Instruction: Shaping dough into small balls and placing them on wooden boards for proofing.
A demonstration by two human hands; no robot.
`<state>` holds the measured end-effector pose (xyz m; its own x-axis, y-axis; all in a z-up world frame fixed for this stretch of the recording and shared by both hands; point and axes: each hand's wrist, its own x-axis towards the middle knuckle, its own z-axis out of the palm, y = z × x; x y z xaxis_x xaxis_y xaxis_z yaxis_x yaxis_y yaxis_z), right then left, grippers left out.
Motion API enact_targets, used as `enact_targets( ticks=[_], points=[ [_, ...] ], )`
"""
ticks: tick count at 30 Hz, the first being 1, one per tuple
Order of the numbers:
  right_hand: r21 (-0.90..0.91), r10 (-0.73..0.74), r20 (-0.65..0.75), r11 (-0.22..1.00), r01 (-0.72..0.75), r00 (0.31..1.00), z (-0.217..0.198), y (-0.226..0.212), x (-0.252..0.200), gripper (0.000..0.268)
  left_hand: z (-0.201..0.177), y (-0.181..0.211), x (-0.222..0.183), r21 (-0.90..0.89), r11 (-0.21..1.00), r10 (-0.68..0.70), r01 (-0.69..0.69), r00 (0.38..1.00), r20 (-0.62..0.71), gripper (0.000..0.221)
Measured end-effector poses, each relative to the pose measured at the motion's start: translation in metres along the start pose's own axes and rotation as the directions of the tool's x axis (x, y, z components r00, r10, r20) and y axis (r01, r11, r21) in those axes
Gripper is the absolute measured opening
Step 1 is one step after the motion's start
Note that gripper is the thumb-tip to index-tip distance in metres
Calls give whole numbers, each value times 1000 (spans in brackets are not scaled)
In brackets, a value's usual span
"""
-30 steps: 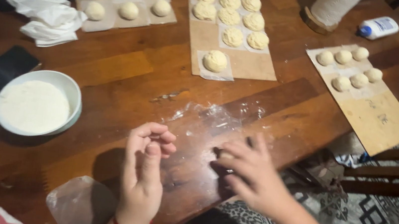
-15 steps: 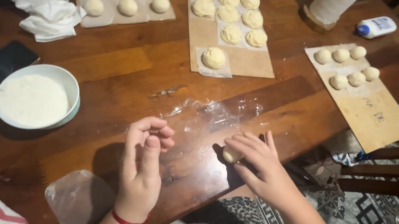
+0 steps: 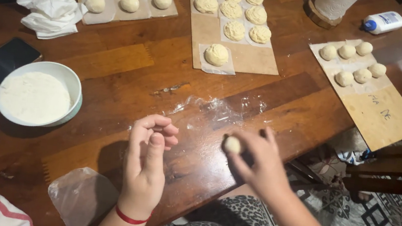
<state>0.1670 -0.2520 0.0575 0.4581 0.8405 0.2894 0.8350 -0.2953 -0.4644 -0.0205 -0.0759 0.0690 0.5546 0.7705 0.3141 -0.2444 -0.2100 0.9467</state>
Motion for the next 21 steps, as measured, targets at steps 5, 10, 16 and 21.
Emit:
enact_targets(
  ticks=[5,10,16,21],
  points=[
    [15,196,-106,981,-195,975,-5,65,3,48,2,2,-1,-72,997,5,-2,999,46,44],
    [-29,160,224,987,-158,961,-5,11,31,55,3,6,3,-39,998,52,-51,998,43,44],
    [-174,0,122,985,21,993,-6,42,57,56,2,6,3,-27,998,54,-53,998,33,45],
    [-138,125,-20,982,-126,992,-18,64,37,31,2,14,4,-66,992,109,-108,994,16,45]
  ],
)
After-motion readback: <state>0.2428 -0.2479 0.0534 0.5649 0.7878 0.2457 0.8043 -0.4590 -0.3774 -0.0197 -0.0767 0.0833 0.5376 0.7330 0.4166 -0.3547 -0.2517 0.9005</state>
